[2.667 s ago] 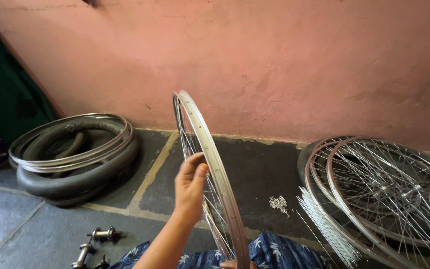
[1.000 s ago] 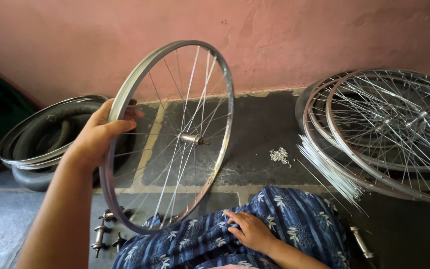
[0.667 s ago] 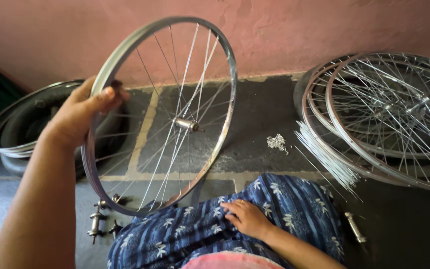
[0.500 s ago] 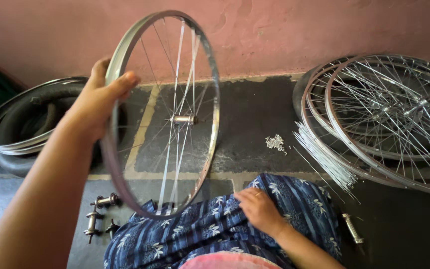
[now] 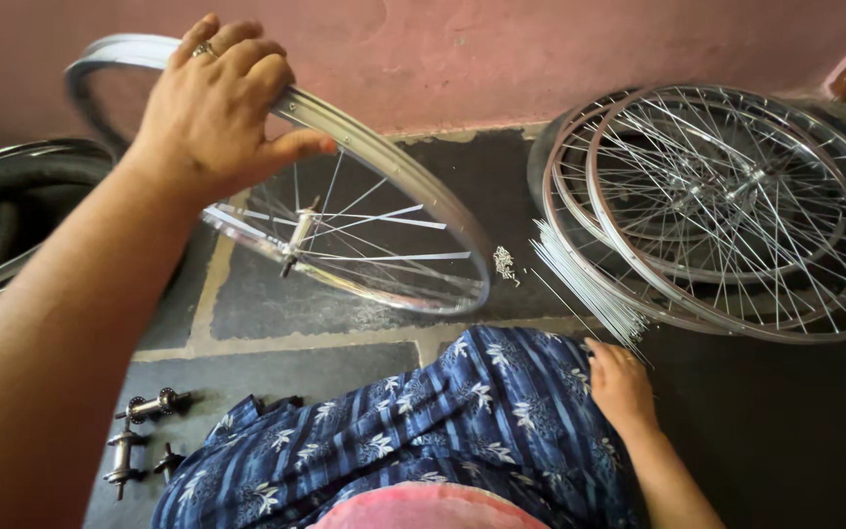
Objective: The person inserts bicycle spokes into the hub and rim, then secures them with nuts. They repeat this process for multiple spokes, occasionally rotating the wheel to access different sections.
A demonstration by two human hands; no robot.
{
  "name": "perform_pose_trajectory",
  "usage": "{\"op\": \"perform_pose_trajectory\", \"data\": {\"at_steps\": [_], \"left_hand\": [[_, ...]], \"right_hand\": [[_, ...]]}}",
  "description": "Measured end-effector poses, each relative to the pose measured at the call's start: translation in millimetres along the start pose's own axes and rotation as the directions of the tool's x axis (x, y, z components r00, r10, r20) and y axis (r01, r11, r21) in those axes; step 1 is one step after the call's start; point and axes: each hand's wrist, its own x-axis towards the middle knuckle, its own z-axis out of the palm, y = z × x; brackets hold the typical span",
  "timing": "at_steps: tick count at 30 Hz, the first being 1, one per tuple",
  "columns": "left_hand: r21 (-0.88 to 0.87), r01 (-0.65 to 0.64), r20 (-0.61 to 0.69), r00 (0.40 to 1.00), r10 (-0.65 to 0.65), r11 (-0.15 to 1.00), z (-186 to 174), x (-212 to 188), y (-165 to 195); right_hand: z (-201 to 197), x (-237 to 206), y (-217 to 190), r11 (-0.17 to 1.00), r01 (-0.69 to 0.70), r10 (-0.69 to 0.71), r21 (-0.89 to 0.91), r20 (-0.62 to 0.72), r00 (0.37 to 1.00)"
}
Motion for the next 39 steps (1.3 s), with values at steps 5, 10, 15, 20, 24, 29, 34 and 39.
{"op": "perform_pose_trajectory", "data": {"at_steps": [5,10,15,20,24,29,34,39], "left_hand": [[0.351,-0.163,0.039,0.986,0.159,0.922,-20.1,-7.0,4.3],[0.321,0.107,0.294,0.933,-0.206,0.941,-28.3,11.3,3.7],[0.281,0.198,0.321,0.903,-0.286,0.939,-33.5,24.0,-8.5],[0.127,0.253,0.268,0.922,-0.279,0.959,-18.6,33.3,-16.7],[-0.009,0.316,0.310,0.903,-0.298,0.949,-6.0,43.7,-28.2],[-0.015,0.303,0.270,0.919,-0.287,0.953,7.3,45.0,-37.1],[0.044,0.299,0.183,0.935,-0.302,0.953,13.8,30.2,-53.2],[0.043,0.388,0.220,0.895,-0.388,0.921,13.0,12.9,-67.2]], "right_hand": [[1.6,-11.6,11.5,0.994,-0.099,0.100,-0.042,0.033,0.994],[-3.2,-0.4,8.7,0.988,-0.128,0.133,-0.085,0.051,0.990],[-12.8,30.5,14.6,0.882,-0.283,0.371,-0.377,0.187,0.910],[-11.9,52.3,16.6,0.829,-0.317,0.479,-0.461,0.293,0.827],[-0.2,67.3,16.1,0.774,-0.243,0.504,-0.585,0.337,0.795],[8.0,69.1,26.4,0.789,-0.144,0.426,-0.597,0.363,0.829],[-10.8,52.6,30.2,0.749,-0.412,0.605,-0.519,0.281,0.745],[-54.1,14.2,-35.7,0.918,-0.397,0.395,0.006,0.101,0.913]]}}
